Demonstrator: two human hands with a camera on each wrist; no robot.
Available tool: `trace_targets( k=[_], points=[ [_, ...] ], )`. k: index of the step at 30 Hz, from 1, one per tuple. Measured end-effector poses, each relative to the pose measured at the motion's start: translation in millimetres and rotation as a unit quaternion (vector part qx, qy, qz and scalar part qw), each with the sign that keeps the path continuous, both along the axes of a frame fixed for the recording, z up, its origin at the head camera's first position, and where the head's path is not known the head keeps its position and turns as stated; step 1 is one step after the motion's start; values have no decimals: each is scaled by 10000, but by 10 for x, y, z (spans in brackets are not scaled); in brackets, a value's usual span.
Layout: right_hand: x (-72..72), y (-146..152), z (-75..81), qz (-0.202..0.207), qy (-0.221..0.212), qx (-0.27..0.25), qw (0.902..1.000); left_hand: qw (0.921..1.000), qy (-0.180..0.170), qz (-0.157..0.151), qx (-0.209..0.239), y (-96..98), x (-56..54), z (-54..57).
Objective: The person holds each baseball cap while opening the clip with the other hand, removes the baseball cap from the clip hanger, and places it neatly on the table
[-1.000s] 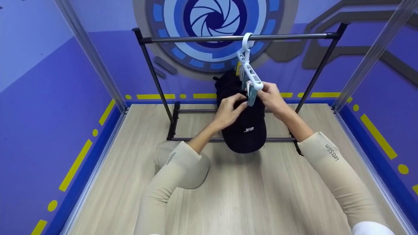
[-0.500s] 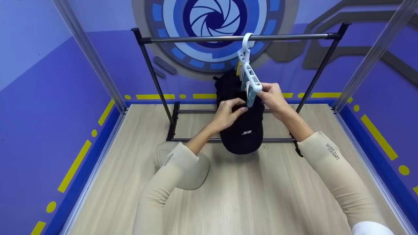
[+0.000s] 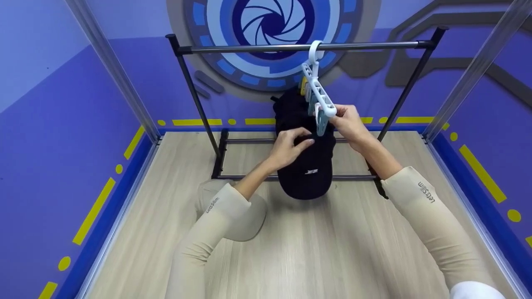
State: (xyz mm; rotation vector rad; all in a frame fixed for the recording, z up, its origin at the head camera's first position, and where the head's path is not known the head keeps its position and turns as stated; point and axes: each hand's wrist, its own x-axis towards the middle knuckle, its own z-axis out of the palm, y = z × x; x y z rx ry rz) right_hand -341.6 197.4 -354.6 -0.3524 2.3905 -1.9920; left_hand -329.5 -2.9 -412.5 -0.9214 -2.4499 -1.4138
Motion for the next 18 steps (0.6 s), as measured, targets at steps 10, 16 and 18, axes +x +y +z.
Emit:
trace_targets(
  k=[10, 16, 18],
  points=[
    [16, 57, -28, 239, 96, -32, 9997, 10000, 7, -29, 45, -54, 58, -7],
    [48, 91, -23, 325, 333, -216, 9987, 9998, 32, -98, 177, -86, 115, -17],
    [60, 97, -10, 266, 386, -167, 9988, 9998, 20, -104, 160, -100, 139, -25]
  ],
)
